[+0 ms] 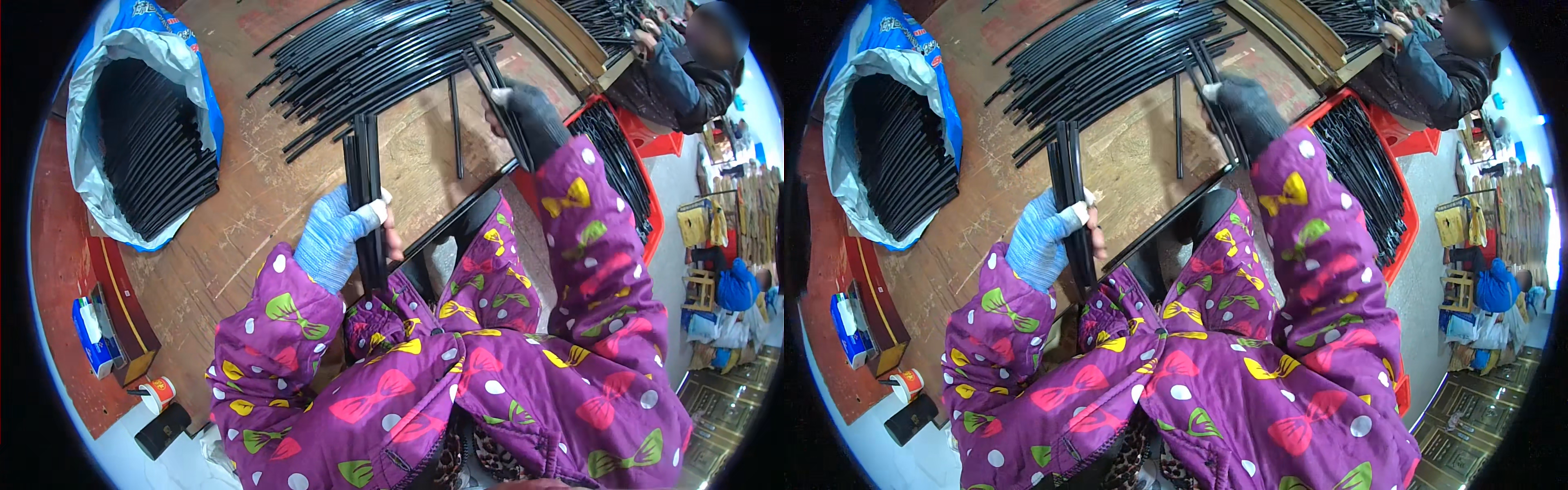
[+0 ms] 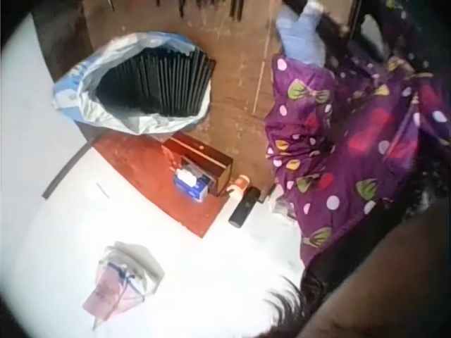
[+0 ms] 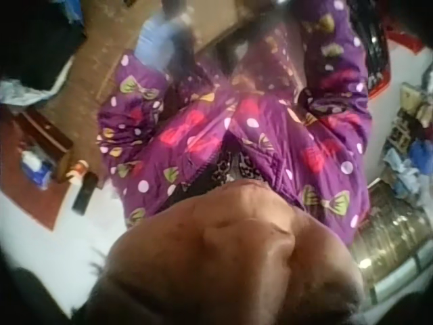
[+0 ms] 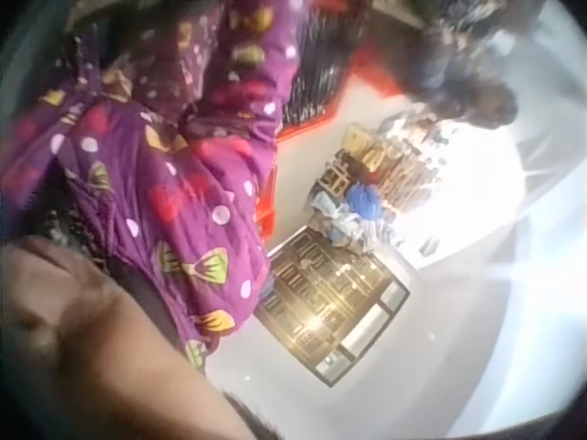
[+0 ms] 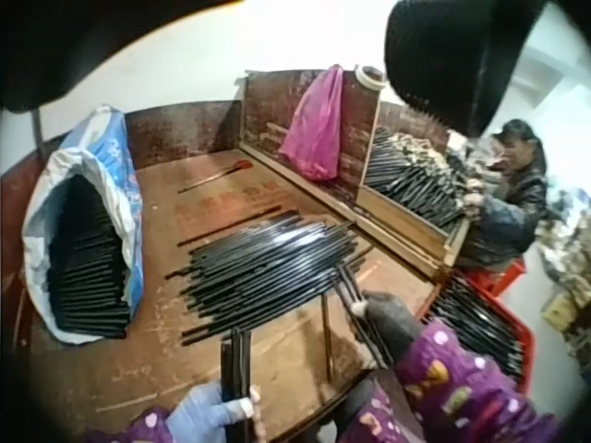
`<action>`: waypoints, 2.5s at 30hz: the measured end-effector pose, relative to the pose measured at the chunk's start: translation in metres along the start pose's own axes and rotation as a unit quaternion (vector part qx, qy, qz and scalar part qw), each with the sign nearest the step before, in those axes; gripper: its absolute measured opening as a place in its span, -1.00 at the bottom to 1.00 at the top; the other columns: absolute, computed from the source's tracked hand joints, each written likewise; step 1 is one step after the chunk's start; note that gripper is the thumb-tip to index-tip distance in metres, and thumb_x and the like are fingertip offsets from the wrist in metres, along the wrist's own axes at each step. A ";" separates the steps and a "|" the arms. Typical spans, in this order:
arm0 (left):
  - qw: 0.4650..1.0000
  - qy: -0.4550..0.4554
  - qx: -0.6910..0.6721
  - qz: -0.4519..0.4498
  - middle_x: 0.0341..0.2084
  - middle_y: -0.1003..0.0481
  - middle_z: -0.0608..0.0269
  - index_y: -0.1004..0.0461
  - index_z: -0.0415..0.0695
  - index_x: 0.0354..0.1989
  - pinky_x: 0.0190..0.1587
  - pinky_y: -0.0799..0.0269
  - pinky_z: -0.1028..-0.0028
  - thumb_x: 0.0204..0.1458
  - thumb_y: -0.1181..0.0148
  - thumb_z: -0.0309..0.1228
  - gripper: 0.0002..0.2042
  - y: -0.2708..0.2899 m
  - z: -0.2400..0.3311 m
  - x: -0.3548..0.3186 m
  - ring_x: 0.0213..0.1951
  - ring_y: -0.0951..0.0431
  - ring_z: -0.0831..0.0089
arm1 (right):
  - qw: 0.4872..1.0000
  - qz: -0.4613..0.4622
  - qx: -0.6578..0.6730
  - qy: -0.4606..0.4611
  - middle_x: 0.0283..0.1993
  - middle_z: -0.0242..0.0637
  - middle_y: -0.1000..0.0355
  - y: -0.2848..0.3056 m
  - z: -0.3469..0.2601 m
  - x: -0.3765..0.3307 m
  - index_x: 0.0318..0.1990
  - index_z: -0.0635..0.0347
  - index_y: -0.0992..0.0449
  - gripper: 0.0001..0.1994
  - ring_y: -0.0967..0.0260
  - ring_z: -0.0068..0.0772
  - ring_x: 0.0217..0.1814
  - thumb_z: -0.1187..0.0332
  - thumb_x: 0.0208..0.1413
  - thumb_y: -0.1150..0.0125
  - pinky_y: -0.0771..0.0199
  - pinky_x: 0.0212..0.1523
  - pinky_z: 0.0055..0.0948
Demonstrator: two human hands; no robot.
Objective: Manually fitting small white caps onto the ends of long black tubes at a workbench.
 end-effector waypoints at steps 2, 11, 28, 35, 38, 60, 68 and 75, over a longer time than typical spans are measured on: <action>0.999 -0.007 -0.025 -0.031 -0.53 -0.37 0.18 -0.28 -0.24 -0.21 -0.49 -0.47 0.29 -0.06 -0.09 -0.46 -0.76 -0.004 -0.003 -0.001 -0.56 -0.45 0.35 | 0.998 -0.051 0.035 -0.028 -0.60 -0.32 -0.30 -0.032 -0.005 -0.022 -0.34 0.30 -0.39 -0.79 -0.24 -0.52 -0.66 0.33 -0.08 -0.11 -0.23 -0.67 -0.57; 1.000 -0.027 0.004 0.007 -0.60 -0.29 0.31 -0.30 -0.20 -0.22 -0.62 -0.29 0.52 -0.05 -0.11 -0.39 -0.75 -0.005 0.005 0.001 -0.67 -0.29 0.58 | 0.980 -0.186 0.057 -0.054 -0.46 -0.21 -0.37 -0.095 -0.007 -0.091 -0.21 0.31 -0.38 -0.73 -0.25 -0.58 -0.62 0.34 -0.07 -0.08 -0.18 -0.63 -0.66; 0.991 -0.098 0.072 0.053 -0.65 -0.33 0.28 -0.37 -0.26 -0.24 -0.77 -0.11 0.64 -0.09 -0.14 -0.42 -0.75 -0.014 0.041 -0.013 -0.79 -0.19 0.68 | 0.949 -0.291 -0.032 -0.122 -0.48 -0.33 -0.40 -0.140 0.006 -0.141 -0.16 0.30 -0.41 -0.65 -0.31 -0.61 -0.47 0.19 0.03 0.03 -0.26 -0.44 -0.66; 0.985 -0.134 0.105 -0.008 -0.66 -0.34 0.29 -0.37 -0.28 -0.18 -0.77 -0.09 0.66 -0.06 -0.10 -0.46 -0.75 -0.025 0.049 -0.017 -0.80 -0.18 0.71 | 0.939 -0.313 -0.032 -0.136 -0.58 -0.32 -0.34 -0.146 0.000 -0.147 -0.20 0.37 -0.42 -0.64 -0.27 -0.61 -0.56 0.20 0.01 0.02 -0.22 -0.54 -0.68; 0.988 -0.109 0.111 0.021 -0.67 -0.35 0.29 -0.37 -0.26 -0.19 -0.80 -0.04 0.67 -0.04 -0.10 -0.47 -0.77 -0.023 0.047 -0.016 -0.82 -0.15 0.73 | 0.938 -0.313 -0.009 -0.146 -0.61 -0.31 -0.33 -0.144 0.003 -0.148 -0.22 0.39 -0.42 -0.64 -0.24 -0.62 -0.65 0.21 0.01 0.01 -0.17 -0.65 -0.70; 0.956 -0.246 0.026 0.156 -0.59 -0.34 0.21 -0.35 -0.21 -0.24 -0.80 0.01 0.66 0.02 -0.06 -0.42 -0.83 0.029 0.059 -0.026 -0.83 -0.09 0.69 | 0.926 -0.197 0.279 -0.160 -0.25 0.01 -0.37 -0.103 0.031 -0.130 0.06 0.39 -0.16 -0.39 -0.44 -0.19 -0.29 0.01 0.03 0.03 -0.50 -0.40 -0.35; 0.946 -0.298 -0.010 0.127 -0.54 -0.36 0.22 -0.32 -0.15 -0.20 -0.79 -0.01 0.67 0.06 0.00 -0.42 -0.84 0.037 0.066 -0.033 -0.81 -0.10 0.71 | 0.944 0.041 0.308 -0.107 -0.35 -0.21 -0.39 -0.034 0.050 -0.126 -0.06 0.27 -0.29 -0.59 -0.37 -0.45 -0.47 0.12 0.10 0.06 -0.46 -0.53 -0.43; 0.938 -0.316 -0.011 0.142 -0.54 -0.43 0.07 -0.29 -0.19 -0.20 -0.79 -0.08 0.62 0.02 -0.04 -0.49 -0.82 0.021 0.061 -0.038 -0.83 -0.15 0.65 | 0.973 0.007 0.222 0.068 -0.54 -0.51 -0.27 -0.063 0.028 -0.148 0.04 0.29 -0.27 -0.52 -0.16 -0.74 -0.60 0.48 -0.13 -0.17 -0.12 -0.62 -0.71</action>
Point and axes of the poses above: each hand's wrist, its own x-axis towards the middle knuckle, its own y-axis out of the back of the hand, z = x × y, the point moved 10 cm from there along x, towards the middle knuckle
